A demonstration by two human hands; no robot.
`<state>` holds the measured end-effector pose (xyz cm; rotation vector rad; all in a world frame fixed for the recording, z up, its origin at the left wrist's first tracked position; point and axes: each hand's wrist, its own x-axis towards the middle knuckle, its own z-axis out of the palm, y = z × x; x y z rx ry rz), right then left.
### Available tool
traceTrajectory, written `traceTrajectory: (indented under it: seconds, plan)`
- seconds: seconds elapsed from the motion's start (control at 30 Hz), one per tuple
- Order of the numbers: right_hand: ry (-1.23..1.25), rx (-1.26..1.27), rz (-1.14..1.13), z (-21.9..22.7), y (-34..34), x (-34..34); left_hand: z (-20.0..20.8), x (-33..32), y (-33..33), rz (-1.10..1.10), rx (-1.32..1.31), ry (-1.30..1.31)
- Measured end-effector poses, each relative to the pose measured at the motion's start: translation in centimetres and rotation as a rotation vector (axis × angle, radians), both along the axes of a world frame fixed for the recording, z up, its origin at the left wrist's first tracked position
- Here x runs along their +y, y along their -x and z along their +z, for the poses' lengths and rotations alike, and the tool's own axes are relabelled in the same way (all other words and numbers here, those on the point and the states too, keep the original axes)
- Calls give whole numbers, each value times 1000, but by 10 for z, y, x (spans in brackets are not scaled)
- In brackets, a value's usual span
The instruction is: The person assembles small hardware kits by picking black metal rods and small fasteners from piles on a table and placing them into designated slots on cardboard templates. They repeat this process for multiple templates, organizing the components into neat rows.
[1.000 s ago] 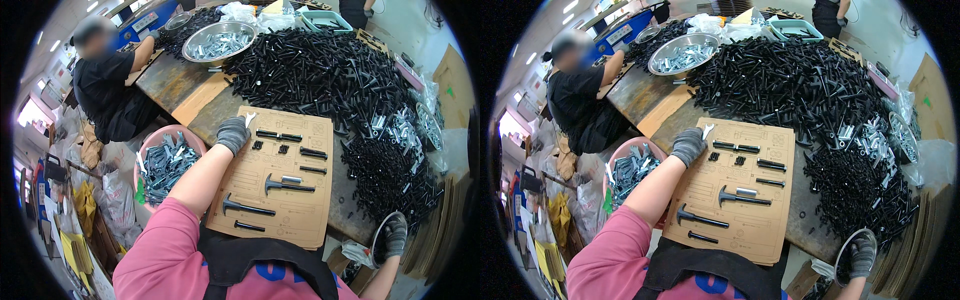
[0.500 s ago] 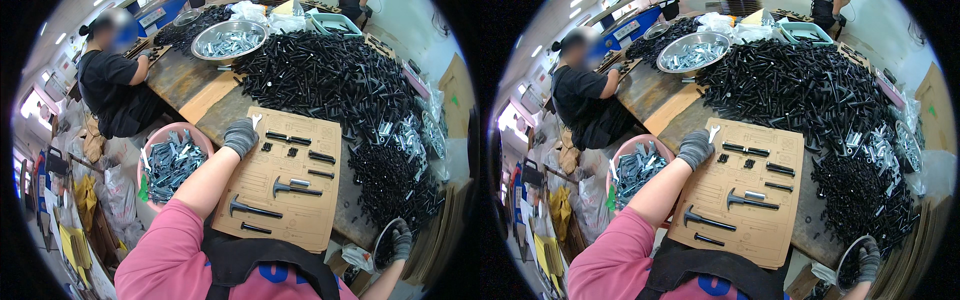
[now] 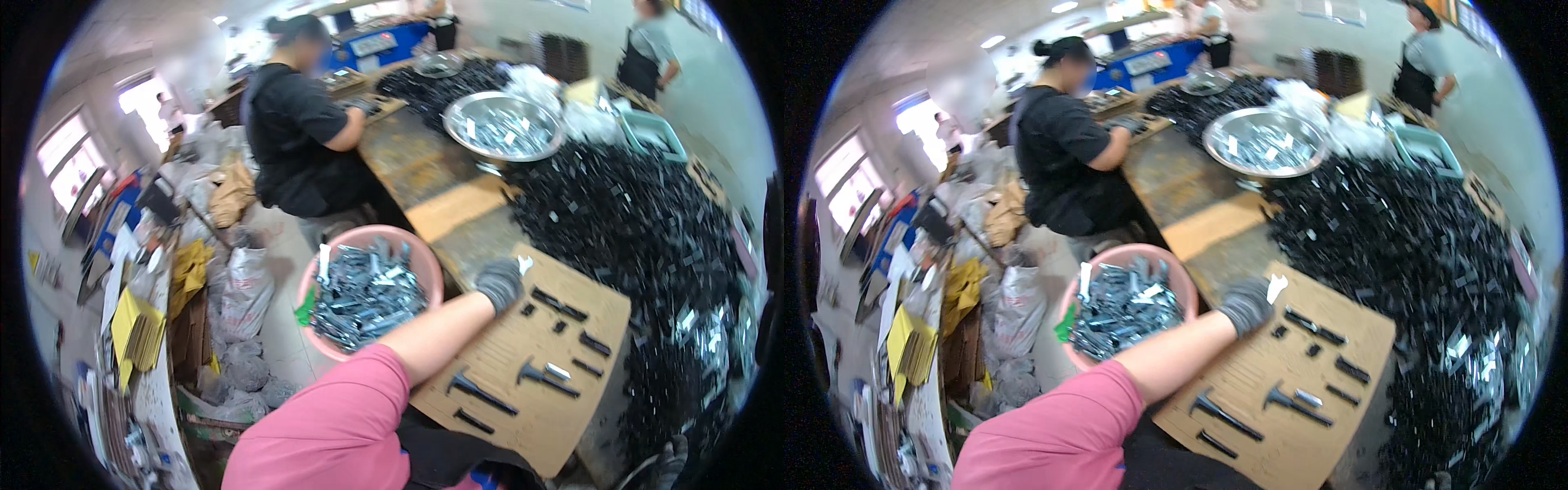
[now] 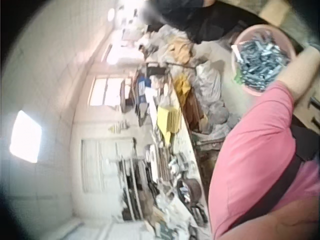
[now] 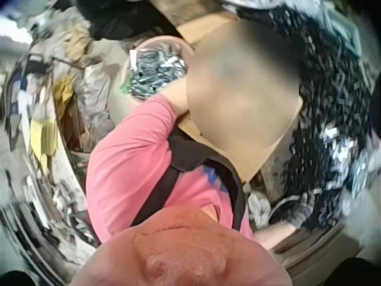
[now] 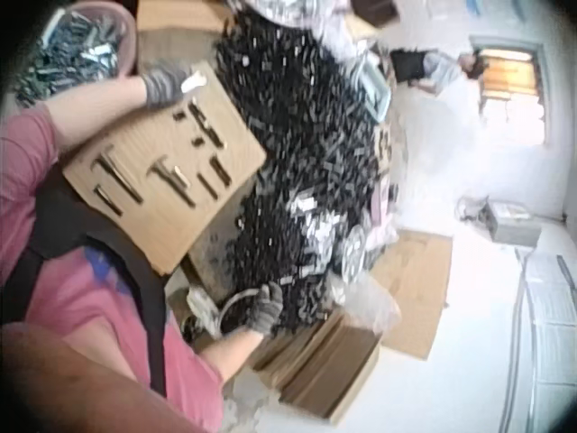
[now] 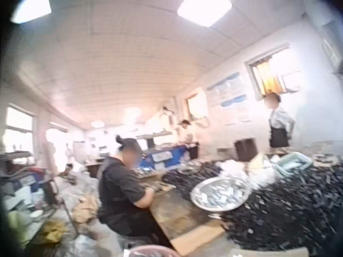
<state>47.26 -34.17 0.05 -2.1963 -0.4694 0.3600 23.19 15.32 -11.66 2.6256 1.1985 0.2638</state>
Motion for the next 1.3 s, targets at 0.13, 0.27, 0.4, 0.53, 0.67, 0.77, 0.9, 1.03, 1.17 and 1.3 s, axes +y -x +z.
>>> traceTrajectory:
  seconds: [0.13,0.27,0.4,0.53,0.67,0.77,0.9,1.03,1.17,1.3]
  plan:
    - [-17,13,269,36,23,73,61,-21,15,4,-56,158]
    - [-207,-5,586,17,49,179,72,-46,31,-101,-418,135]
    - [-212,133,647,-2,78,254,124,-92,22,-478,-531,645]
    - [-430,436,739,-5,115,302,131,-92,27,-485,-660,627]
    - [-566,587,734,-10,127,319,146,-76,38,-284,-681,935]
    - [-654,752,648,-6,135,329,143,-67,41,-282,-737,961]
    - [-681,722,678,-22,126,342,142,-61,37,-317,-679,731]
    - [-495,563,650,-21,118,355,97,-42,17,-421,-671,91]
    - [-428,270,698,-55,69,375,97,-31,-4,-472,-763,227]
    - [-171,186,620,-36,83,397,58,23,8,-315,-825,520]
